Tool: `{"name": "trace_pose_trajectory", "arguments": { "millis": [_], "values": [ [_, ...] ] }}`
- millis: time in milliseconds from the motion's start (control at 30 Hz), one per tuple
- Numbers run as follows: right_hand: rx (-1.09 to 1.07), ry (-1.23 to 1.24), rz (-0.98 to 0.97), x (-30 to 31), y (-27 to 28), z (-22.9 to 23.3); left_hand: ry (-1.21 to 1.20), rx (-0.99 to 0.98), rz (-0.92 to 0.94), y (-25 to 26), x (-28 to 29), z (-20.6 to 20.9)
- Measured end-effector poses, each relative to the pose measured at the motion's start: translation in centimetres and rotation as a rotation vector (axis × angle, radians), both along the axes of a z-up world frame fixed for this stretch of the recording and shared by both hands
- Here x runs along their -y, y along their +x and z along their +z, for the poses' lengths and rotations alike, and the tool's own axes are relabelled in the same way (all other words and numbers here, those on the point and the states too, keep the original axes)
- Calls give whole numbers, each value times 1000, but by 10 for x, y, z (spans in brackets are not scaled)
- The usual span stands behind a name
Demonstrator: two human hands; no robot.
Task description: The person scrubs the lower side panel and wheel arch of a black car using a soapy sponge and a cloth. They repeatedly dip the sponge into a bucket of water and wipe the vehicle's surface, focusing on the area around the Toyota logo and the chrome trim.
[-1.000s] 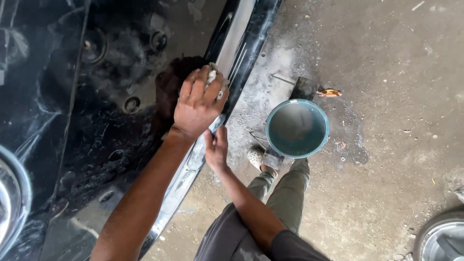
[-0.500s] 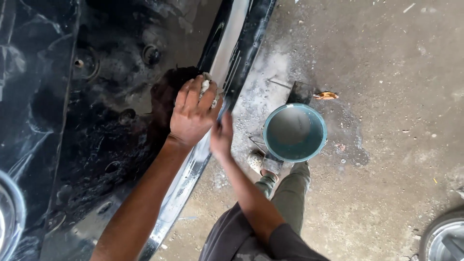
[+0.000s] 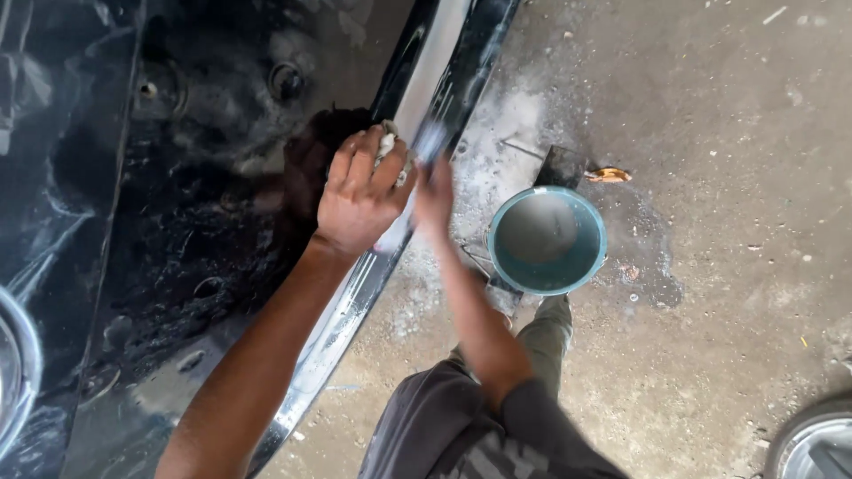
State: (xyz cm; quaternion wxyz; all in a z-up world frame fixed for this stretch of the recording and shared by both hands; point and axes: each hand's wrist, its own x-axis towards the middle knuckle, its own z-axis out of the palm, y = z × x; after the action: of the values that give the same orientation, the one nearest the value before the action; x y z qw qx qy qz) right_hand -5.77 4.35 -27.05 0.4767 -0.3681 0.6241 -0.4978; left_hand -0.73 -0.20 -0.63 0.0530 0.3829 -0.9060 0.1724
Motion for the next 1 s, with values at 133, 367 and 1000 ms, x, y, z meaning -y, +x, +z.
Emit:
{"name": "trace_pose_trajectory", "arguments": {
  "millis": [133,367,1000],
  "values": [
    [114,-24,22,48,-41,35,47,0,20,1,-7,-1],
    [259,-119,-36,-63,26,47,43,-10,20,5,-1,-2],
    [200,-99,-93,63,-29,40,-43,-29,-17,13,-11,-5]
  ]
}}
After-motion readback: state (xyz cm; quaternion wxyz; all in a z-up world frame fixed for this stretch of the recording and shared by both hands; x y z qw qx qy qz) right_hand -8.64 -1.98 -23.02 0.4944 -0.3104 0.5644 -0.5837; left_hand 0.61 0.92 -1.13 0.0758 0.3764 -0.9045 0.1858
